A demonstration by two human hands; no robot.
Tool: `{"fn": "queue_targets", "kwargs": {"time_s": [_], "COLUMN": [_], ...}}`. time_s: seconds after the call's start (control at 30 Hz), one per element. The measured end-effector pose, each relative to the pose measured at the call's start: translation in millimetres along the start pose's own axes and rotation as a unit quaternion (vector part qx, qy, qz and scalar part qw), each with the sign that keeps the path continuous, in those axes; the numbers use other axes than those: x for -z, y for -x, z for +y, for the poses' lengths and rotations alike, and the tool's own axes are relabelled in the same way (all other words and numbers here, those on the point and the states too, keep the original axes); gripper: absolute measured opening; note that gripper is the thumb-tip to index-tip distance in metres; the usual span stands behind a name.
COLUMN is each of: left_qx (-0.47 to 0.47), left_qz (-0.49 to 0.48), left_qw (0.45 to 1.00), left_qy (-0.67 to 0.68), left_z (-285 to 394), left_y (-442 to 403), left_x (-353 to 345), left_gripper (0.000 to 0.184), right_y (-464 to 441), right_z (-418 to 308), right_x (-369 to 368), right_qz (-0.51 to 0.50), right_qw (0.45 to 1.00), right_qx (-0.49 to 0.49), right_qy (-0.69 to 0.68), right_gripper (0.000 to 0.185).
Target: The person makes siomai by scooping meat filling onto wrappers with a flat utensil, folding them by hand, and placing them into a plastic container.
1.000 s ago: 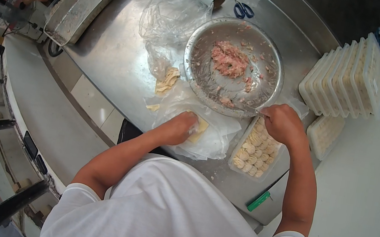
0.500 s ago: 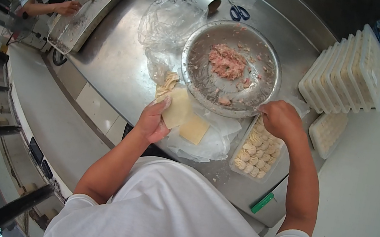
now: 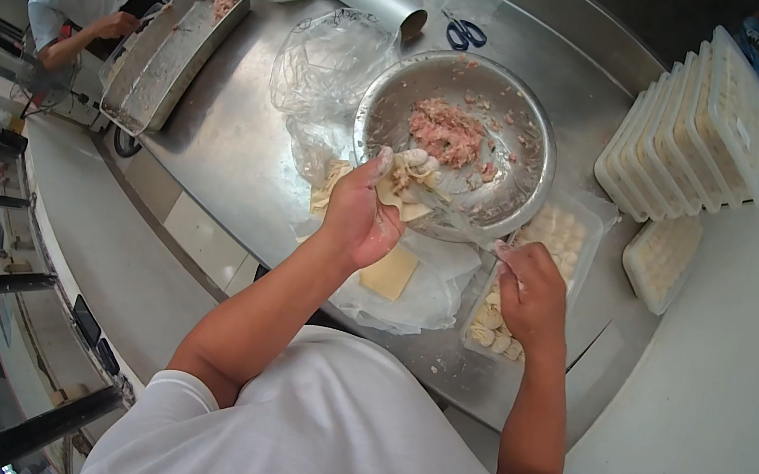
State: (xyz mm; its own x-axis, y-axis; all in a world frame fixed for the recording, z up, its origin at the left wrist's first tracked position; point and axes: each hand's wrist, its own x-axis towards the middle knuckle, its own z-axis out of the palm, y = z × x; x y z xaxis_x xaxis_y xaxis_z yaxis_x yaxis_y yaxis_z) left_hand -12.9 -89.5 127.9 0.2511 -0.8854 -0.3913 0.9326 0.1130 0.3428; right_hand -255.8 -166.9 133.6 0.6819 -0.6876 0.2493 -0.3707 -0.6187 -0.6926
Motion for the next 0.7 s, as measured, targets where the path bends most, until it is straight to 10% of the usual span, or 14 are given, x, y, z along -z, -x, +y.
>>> {"fn": "queue_targets", "kwargs": {"time_s": [0.57,0.63,0.7], "left_qx": [-0.072,-0.177,-0.213], "left_qz": [-0.046,-0.028,-0.034], "left_qw": [0.987,0.844,0.779], "left_qy": [-0.134,-0.506,-0.588], "left_z": [3,-7,-6], "left_y": [18,19,18], "left_x": [23,25,15], "left_gripper": [0.038,0.050,0.061], "right_y": [-4,1,7], "right_z": [-35,-31,-28], "right_x": [12,8,12], "right_qz": [0.037,0.016,-0.003], "right_qw": [0.995,0.997,0.997], "right_qx": [-0.025,-0.031,-0.041], "right_qy": [-0.089,-0.074,-0.060], "right_gripper": [0.025,0.025,0.025]}}
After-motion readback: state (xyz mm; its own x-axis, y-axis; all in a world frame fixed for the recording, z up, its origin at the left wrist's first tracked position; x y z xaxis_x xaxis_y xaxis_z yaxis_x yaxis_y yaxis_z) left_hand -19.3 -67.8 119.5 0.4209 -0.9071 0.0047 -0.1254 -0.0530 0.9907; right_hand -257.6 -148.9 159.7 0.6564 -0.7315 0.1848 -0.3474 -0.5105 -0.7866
